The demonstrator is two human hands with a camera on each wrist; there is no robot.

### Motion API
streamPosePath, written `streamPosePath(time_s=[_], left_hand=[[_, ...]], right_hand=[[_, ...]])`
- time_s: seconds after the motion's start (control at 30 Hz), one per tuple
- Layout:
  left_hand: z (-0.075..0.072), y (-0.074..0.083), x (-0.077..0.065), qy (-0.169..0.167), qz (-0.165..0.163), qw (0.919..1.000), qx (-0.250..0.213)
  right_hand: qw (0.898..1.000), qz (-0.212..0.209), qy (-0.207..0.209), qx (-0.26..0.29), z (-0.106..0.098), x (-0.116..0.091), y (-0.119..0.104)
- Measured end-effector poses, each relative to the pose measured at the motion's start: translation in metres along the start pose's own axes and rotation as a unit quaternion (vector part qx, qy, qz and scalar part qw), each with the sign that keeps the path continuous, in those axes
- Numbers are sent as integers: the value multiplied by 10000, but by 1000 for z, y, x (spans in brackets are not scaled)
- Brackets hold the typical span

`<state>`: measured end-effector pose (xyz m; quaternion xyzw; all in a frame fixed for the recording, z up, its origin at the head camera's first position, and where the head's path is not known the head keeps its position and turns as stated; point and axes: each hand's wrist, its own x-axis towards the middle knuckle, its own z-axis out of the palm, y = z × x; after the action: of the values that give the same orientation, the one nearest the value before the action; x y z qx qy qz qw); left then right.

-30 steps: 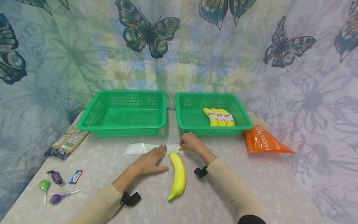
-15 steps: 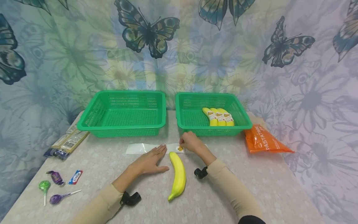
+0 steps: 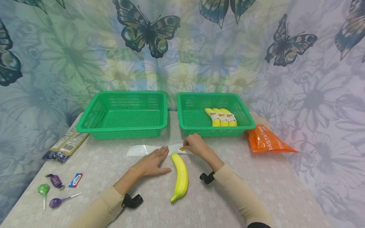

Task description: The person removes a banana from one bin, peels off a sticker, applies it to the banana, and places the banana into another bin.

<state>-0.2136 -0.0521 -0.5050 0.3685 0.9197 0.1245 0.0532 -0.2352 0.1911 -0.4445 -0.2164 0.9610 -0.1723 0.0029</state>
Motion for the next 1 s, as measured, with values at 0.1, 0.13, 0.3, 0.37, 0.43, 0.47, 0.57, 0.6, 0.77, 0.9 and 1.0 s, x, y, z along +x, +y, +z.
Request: streamPosePath(time_s=[0.1,0.13,0.3,0.37,0.43,0.47,0.57,0.6,0.77,0.9,1.0], left_hand=[[1,-1,0,-10,-2,10000,7],[1,-1,0,9,10,10000,-23],[1,-2,-1,37,-13,10000,-15],[1,-2,-1,15,-47,10000,17],[0,-2,-1,27,-55,10000,-21],[1,-2,-2,25,-54,10000,-9],[1,-2,-2,45,-52,10000,8],[1,-2,-2,49,-54,10000,44],[2,0,-2,100,-116,9997,201],[2,2,-1,97,-187,9997,155],[1,3,-1,145,-198,9997,6]], right_hand=[[10000,-25,45,-42,-1,-4,-1],[10000,-19,61,-64,-2,-5,-1],[9997,-23,250,26,-7,-11,-2],[9993,-40,355,97,-10,-13,-2],[9989,-64,442,145,-12,-16,-3],[9988,-50,456,178,-13,-17,-4],[9986,-29,478,235,-16,-21,-5],[9986,4,481,238,-17,-23,-6],[9981,140,533,271,-20,-29,-10],[9974,147,616,350,-24,-34,-13],[9972,146,643,364,-28,-37,-16]])
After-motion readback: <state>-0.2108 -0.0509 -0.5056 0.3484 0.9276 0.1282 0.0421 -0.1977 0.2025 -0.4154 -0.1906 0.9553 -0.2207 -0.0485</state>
